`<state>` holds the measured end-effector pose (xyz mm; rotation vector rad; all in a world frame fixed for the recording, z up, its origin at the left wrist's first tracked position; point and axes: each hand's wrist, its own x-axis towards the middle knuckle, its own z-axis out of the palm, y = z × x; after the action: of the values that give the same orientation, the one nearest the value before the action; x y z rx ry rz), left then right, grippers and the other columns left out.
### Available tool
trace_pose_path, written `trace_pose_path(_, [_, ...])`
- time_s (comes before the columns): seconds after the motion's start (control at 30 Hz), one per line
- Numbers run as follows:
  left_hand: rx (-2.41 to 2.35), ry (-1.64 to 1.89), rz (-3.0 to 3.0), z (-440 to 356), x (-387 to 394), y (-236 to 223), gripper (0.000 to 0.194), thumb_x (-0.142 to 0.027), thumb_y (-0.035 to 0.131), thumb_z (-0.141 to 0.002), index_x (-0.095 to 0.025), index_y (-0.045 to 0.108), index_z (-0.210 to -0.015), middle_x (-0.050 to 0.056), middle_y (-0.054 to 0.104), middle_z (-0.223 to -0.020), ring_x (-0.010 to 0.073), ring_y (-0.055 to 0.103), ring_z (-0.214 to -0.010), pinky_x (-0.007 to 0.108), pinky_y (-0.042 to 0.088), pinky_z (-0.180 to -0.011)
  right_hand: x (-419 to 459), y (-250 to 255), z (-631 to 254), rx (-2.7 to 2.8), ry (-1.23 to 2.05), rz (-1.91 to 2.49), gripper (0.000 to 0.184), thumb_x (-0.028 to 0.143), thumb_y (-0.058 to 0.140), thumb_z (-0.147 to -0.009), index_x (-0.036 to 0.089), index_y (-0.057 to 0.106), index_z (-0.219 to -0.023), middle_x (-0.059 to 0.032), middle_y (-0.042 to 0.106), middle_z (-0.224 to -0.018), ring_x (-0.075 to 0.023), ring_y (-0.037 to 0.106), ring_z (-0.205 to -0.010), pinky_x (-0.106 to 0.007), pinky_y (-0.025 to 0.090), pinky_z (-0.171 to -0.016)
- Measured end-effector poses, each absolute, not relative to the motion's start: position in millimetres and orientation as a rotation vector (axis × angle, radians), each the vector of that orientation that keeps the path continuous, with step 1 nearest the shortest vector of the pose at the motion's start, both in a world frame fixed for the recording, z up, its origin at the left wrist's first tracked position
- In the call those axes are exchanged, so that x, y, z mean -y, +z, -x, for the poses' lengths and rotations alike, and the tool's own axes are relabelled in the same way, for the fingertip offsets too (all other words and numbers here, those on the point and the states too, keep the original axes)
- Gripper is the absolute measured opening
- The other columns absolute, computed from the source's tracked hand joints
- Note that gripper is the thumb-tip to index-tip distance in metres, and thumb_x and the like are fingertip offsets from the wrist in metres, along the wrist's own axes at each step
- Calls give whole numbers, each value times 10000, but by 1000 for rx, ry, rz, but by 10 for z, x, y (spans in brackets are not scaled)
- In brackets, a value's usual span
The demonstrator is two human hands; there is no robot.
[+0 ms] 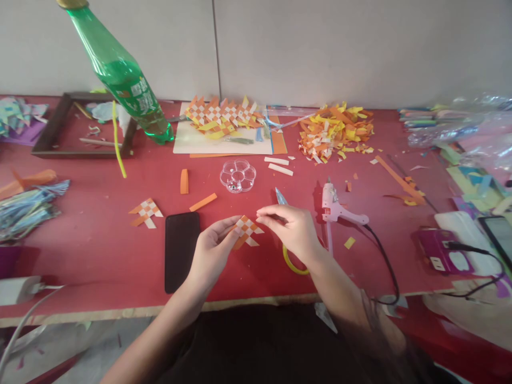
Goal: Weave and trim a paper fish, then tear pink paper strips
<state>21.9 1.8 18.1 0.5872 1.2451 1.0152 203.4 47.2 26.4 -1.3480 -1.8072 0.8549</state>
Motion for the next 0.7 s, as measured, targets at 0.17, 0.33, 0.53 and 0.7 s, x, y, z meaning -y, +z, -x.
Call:
trace_pose_path(0.17, [-1223, 992, -588, -239, -3, 222, 314, -336, 727, -837, -175, 711, -1106, 69, 766, -1100, 191, 715, -1035, 247, 554, -898, -366, 322, -1919, 1796, 819, 1224, 75, 206, 696, -859, 248, 758, -862, -21, 756, -922, -149, 716, -841, -292, 593, -769])
trace_pose_path(0.33, [-1258, 988, -580, -245, 8, 241, 375, -356, 707, -848, -173, 686, -1175, 76, 764, -1098, 176, 720, -1002, 220, 554, -838, -375, 293, -1845, 1742, 892, 1161, 108, 169, 736, -819, 262, 776, -856, -20, 749, -952, -148, 711, -865, -297, 594, -811])
trace_pose_path(0.53, [-1265, 1003, -632, -242, 33, 278, 409, -377, 687, -864, -165, 659, -1213, 84, 760, -1108, 181, 712, -1030, 223, 550, -855, -396, 261, -1843, 1631, 1051, 1186, 103, 204, 760, -798, 278, 787, -865, -15, 753, -953, -157, 714, -881, -313, 595, -842])
trace_pose_path(0.7, [-1266, 996, -680, -252, 42, 353, 411, -375, 670, -873, -147, 650, -1214, 98, 763, -1097, 188, 722, -1007, 256, 561, -877, -388, 254, -1839, 1524, 1175, 1201, 92, 241, 788, -768, 285, 792, -848, -18, 753, -937, -167, 719, -869, -329, 604, -837])
